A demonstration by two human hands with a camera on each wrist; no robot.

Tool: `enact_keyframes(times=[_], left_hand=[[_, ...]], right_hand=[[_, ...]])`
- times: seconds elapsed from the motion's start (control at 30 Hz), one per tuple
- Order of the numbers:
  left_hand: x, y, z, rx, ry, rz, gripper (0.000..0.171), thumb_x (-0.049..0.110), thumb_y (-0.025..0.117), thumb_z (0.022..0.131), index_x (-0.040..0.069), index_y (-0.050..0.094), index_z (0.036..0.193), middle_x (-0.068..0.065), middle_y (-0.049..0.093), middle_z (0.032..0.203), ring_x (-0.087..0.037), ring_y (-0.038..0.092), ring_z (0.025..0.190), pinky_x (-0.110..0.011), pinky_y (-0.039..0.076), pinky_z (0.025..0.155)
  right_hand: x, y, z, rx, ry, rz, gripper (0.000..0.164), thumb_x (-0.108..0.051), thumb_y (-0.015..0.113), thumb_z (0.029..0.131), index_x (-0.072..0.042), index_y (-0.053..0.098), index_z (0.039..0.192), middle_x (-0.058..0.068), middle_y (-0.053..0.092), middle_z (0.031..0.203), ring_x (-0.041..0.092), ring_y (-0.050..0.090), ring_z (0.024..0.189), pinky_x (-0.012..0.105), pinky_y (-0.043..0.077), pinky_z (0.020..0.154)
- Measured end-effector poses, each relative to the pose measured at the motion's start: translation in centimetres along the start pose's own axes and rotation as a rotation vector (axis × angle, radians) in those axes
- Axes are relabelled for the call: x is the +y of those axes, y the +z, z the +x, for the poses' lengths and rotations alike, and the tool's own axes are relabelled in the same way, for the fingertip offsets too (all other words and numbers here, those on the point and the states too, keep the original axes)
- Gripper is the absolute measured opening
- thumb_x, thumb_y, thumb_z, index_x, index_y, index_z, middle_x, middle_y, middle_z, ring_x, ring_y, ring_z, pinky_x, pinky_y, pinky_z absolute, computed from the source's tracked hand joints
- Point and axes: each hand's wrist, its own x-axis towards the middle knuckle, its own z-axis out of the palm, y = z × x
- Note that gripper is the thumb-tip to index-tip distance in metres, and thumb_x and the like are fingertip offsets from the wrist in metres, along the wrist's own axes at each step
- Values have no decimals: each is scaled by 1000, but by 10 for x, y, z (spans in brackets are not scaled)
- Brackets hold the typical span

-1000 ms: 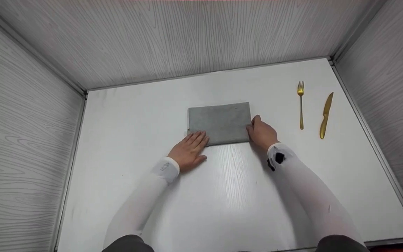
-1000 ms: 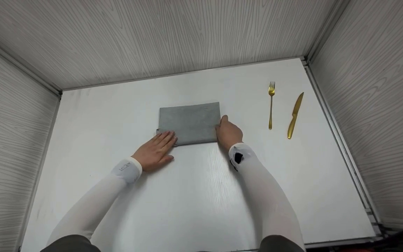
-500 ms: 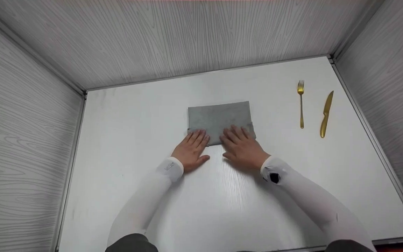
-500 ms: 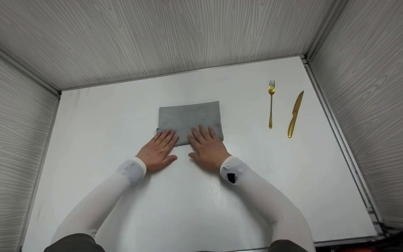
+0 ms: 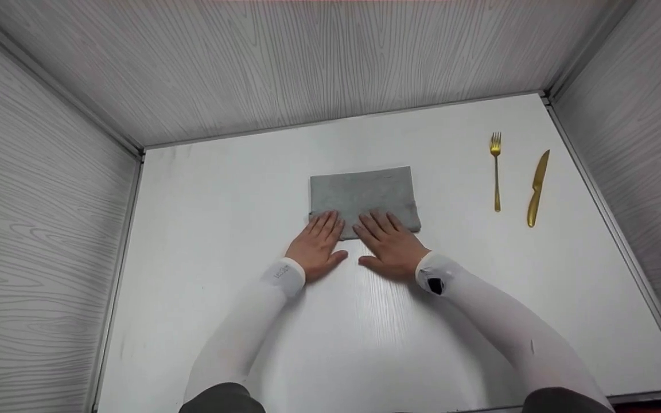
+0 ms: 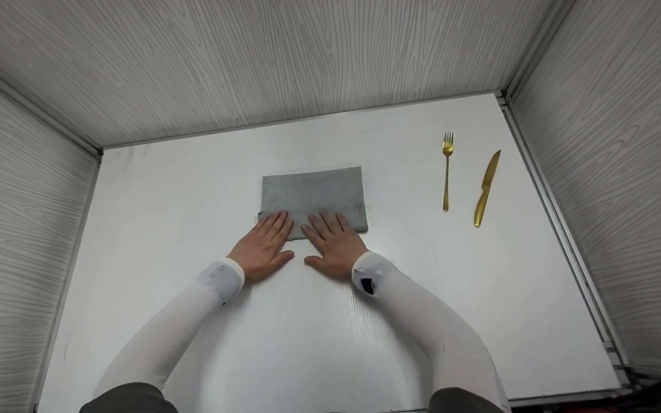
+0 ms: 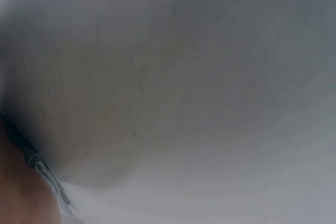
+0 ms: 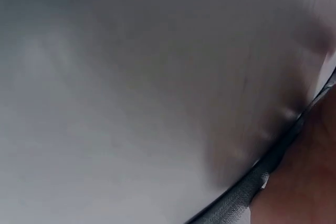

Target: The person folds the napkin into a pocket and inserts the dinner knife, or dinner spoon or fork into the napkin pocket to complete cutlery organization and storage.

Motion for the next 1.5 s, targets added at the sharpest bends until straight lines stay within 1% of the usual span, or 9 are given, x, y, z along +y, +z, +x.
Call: enact_keyframes(times=[0.17, 0.47, 0.63, 0.77, 0.9, 1.0, 1.17, 1.33, 1.5], left_hand=[[1, -1, 1, 25, -11, -12, 81, 66, 13, 102, 13, 3, 162, -8, -4, 169, -24, -5, 156, -39, -1, 127], [3, 1, 4, 20, -16, -47, 83, 67, 10, 100, 13, -1, 162, -8, -7, 169, -24, -8, 156, -39, -4, 126], [2, 3, 5, 28, -26, -36, 84, 68, 12, 100, 13, 0, 162, -8, -5, 169, -24, -6, 156, -38, -4, 126], [2, 3, 6, 32, -26, -31, 85, 69, 13, 100, 13, 0, 162, -8, -4, 169, -24, -5, 156, -37, -3, 127], [1, 3, 5, 35, -17, -29, 85, 70, 13, 99, 13, 0, 162, -8, -4, 169, -24, -5, 156, -38, -2, 127], [1, 3, 4, 50, -14, -19, 85, 70, 14, 99, 15, 2, 162, -7, -3, 169, -25, -4, 156, -39, -1, 127], [1, 5, 1, 58, -43, -9, 83, 73, 12, 98, 21, 3, 162, -3, -3, 170, -28, -6, 156, -44, -2, 126], [0, 5, 2, 39, -47, -19, 84, 74, 7, 96, 24, 0, 162, -1, -5, 170, -29, -7, 156, -45, -3, 126], [-1, 2, 1, 16, -44, -24, 85, 75, 9, 96, 23, -1, 162, -1, -6, 169, -29, -8, 156, -45, -4, 126]], right_hand=[[1, -3, 0, -11, -7, -4, 80, -66, 26, 101, -17, 10, 162, 7, 4, 169, 31, 2, 156, 55, 8, 125], [8, -9, -8, -31, 7, 34, 78, -64, 23, 102, -17, 8, 162, 7, 3, 169, 27, 2, 156, 53, 5, 125], [19, -14, -21, -18, 53, 23, 79, -63, 27, 103, -13, 13, 161, 11, 6, 168, 30, 4, 156, 52, 5, 126], [29, -14, -32, -18, 113, 1, 79, -64, 27, 102, -13, 14, 161, 14, 5, 168, 34, 1, 155, 49, 3, 126], [34, -13, -38, -15, 144, 15, 79, -64, 27, 102, -14, 12, 161, 17, 3, 168, 36, -3, 155, 50, 1, 126], [33, -11, -39, -5, 152, 34, 80, -65, 28, 101, -14, 12, 161, 17, 2, 168, 36, -4, 155, 50, 2, 126], [32, -8, -38, -10, 150, 35, 82, -67, 26, 100, -14, 11, 162, 17, 0, 168, 37, -5, 155, 50, 2, 126], [32, -9, -38, -21, 152, 34, 83, -68, 26, 100, -14, 10, 162, 17, -1, 168, 38, -6, 155, 52, 2, 126], [32, -9, -38, -20, 144, 41, 84, -69, 25, 100, -14, 10, 162, 17, -1, 168, 37, -5, 155, 51, 3, 126]])
